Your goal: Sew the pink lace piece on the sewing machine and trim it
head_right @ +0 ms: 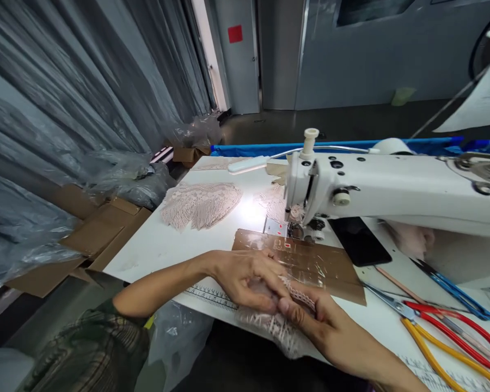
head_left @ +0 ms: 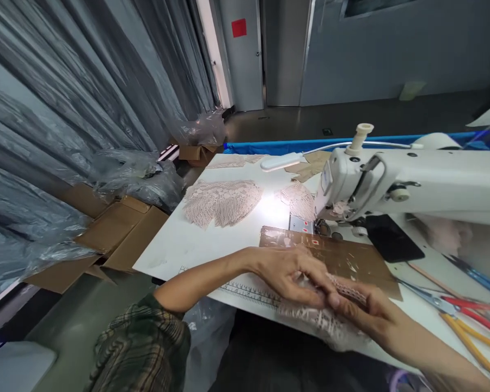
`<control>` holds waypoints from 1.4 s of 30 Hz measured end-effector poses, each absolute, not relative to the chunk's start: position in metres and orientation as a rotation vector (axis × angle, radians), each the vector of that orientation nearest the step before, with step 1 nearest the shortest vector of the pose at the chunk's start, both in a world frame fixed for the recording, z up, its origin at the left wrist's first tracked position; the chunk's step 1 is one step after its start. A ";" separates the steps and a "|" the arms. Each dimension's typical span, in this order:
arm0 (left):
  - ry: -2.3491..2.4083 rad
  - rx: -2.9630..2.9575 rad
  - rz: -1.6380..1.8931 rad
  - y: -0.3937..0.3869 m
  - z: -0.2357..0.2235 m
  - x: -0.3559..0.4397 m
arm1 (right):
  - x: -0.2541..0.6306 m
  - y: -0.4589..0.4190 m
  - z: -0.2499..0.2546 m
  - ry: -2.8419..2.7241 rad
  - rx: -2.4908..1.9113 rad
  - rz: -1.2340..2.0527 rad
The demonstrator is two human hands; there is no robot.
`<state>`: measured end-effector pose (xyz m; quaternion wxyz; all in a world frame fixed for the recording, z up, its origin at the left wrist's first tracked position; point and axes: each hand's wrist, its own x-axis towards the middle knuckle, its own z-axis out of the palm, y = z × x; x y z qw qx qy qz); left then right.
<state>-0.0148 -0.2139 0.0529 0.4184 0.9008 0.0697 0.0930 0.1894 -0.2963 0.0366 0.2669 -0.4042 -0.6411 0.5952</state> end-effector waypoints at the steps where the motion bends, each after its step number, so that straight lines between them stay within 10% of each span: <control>1: 0.159 2.200 0.212 -0.217 0.055 -0.017 | 0.195 -0.301 0.039 -1.737 -1.087 1.666; 7: 0.127 1.958 0.167 -0.224 0.065 -0.032 | 0.222 -0.301 0.041 -1.576 -1.146 1.897; 20: 1.040 2.634 0.496 -0.166 0.024 -0.065 | 0.228 -0.233 0.005 -1.743 -1.894 0.569; 27: 0.440 2.934 0.525 -0.189 -0.002 -0.037 | 0.232 -0.242 0.016 -1.864 -2.020 0.432; 42: 0.842 1.808 0.558 -0.195 0.008 -0.048 | 0.166 -0.238 0.018 -1.202 -1.217 1.602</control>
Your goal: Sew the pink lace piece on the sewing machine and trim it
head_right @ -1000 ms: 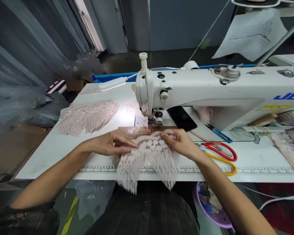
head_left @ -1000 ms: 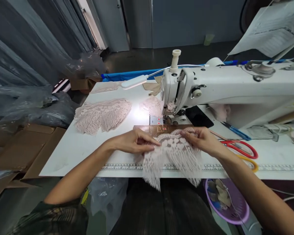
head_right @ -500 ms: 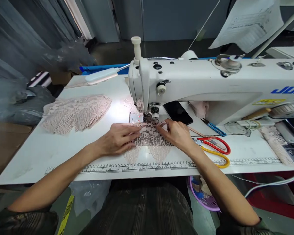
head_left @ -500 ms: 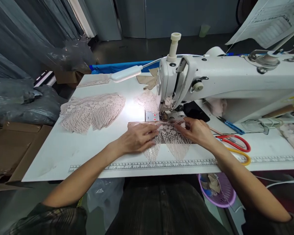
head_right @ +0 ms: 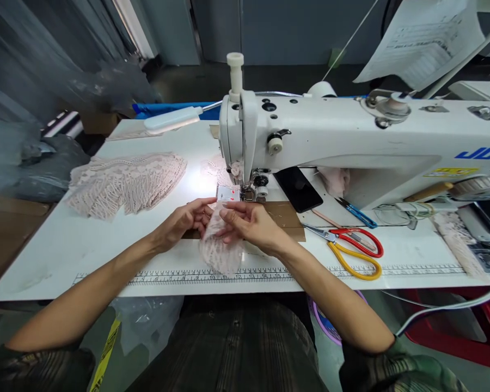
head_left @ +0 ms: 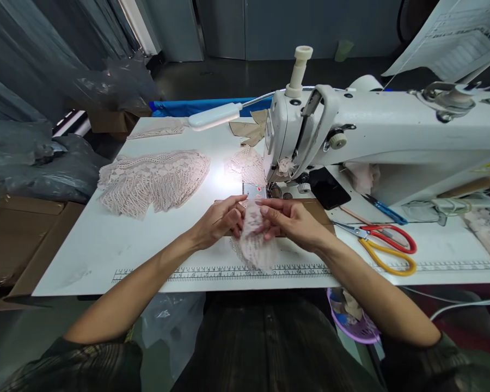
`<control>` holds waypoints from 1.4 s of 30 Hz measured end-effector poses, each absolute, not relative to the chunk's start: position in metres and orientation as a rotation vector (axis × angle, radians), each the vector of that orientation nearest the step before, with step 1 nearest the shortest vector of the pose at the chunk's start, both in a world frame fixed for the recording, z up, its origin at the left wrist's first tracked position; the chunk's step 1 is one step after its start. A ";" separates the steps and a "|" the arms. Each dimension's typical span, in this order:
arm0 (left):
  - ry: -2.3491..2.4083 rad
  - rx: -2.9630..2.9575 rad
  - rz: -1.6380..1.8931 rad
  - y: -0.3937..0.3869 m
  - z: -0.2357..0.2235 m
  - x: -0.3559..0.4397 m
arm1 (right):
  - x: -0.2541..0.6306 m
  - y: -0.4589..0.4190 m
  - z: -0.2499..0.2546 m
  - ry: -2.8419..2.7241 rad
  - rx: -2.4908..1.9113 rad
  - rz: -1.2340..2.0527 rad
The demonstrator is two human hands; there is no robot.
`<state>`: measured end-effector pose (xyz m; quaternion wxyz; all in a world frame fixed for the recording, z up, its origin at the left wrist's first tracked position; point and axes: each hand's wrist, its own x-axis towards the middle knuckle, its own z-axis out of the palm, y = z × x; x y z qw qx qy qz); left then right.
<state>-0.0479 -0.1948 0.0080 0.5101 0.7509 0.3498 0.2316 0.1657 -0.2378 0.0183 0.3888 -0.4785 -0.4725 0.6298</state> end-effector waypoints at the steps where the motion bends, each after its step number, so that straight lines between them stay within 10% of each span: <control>1: 0.924 1.774 0.525 -0.196 0.009 -0.048 | 0.167 -0.235 0.017 -1.235 -1.213 1.597; 14: 1.361 1.960 0.556 -0.199 0.006 -0.038 | 0.205 -0.233 -0.014 -2.480 -1.256 0.126; 42: 1.336 1.629 0.489 -0.182 0.016 -0.046 | 0.207 -0.228 -0.027 -2.401 -1.262 0.165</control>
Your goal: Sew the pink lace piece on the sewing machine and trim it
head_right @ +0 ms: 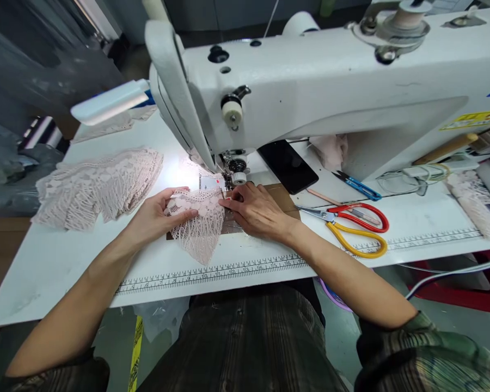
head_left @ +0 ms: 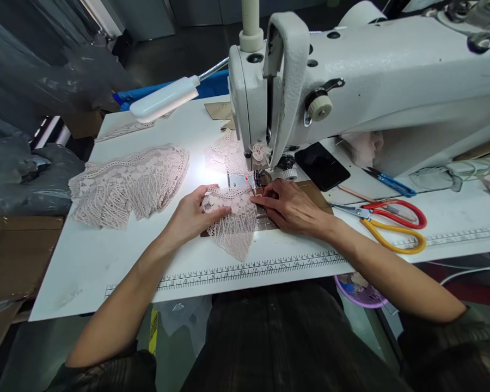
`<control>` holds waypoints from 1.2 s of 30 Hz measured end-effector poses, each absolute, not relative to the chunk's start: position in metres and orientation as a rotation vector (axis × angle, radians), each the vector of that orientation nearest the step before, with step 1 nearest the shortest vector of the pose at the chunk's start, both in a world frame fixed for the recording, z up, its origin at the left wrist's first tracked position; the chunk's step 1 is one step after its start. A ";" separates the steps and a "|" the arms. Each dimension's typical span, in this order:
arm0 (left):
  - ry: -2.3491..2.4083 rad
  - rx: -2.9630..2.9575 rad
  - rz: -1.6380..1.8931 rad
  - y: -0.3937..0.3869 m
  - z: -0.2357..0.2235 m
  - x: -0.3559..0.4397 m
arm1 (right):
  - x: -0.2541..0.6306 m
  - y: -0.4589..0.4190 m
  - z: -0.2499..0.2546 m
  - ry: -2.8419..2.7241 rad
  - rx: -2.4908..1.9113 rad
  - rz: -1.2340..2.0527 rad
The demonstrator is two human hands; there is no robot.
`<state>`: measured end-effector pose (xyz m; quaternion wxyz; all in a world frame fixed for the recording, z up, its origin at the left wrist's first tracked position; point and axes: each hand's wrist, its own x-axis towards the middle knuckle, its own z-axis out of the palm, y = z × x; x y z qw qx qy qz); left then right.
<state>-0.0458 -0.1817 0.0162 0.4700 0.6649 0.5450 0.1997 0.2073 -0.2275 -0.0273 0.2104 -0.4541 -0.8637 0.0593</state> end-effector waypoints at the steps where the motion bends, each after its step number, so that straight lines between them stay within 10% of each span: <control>1: 1.331 1.627 0.499 -0.181 0.014 -0.046 | 0.208 -0.227 -0.028 -2.397 -1.261 0.171; 36: 1.490 1.783 0.473 -0.186 0.016 -0.044 | 0.209 -0.242 -0.008 -2.466 -1.218 0.416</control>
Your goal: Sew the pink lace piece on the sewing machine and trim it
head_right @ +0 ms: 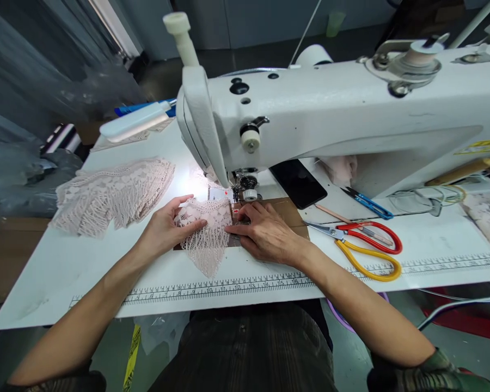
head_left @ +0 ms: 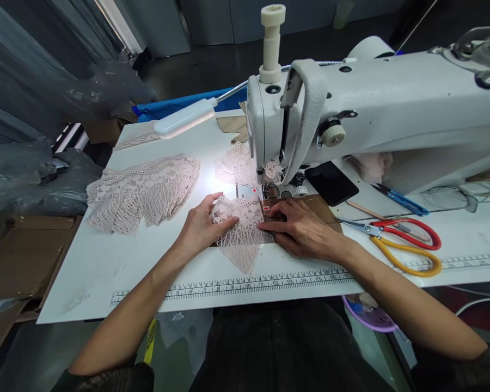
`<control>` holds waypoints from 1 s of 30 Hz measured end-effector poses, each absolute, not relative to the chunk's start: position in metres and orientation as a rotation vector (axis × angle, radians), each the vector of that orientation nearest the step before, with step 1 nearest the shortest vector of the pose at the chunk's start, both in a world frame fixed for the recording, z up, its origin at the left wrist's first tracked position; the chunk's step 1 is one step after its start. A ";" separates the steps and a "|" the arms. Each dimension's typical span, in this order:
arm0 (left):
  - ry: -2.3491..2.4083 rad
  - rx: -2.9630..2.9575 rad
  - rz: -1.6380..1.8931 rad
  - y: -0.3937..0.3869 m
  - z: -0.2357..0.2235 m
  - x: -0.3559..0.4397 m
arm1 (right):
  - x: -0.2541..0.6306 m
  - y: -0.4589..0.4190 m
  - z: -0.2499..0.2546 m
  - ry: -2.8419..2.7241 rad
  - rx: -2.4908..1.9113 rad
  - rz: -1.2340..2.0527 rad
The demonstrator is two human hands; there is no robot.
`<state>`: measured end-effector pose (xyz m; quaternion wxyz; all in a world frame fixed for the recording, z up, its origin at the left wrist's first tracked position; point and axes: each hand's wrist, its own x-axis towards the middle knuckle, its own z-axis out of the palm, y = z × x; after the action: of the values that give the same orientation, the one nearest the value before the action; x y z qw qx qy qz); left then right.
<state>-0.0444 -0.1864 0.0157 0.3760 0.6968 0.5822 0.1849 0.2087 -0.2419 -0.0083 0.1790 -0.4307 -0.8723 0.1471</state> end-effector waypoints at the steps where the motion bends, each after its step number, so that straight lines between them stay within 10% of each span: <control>1: 1.509 1.801 0.467 -0.187 0.016 -0.044 | 0.208 -0.242 -0.008 -2.465 -1.217 0.413; 14: 1.589 2.479 0.497 -0.187 0.021 -0.048 | 0.207 -0.240 -0.008 -2.455 -1.220 0.398; 21: 0.560 2.869 0.143 -0.158 0.015 -0.029 | 0.208 -0.241 -0.010 -2.457 -1.213 0.371; 30: 0.446 2.811 0.025 -0.148 0.008 -0.020 | 0.208 -0.242 -0.010 -2.469 -1.223 0.374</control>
<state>-0.0197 -0.1485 0.0078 0.1470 0.9769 0.1551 0.0088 0.2079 -0.2418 -0.0099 0.1794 -0.4327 -0.8736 0.1322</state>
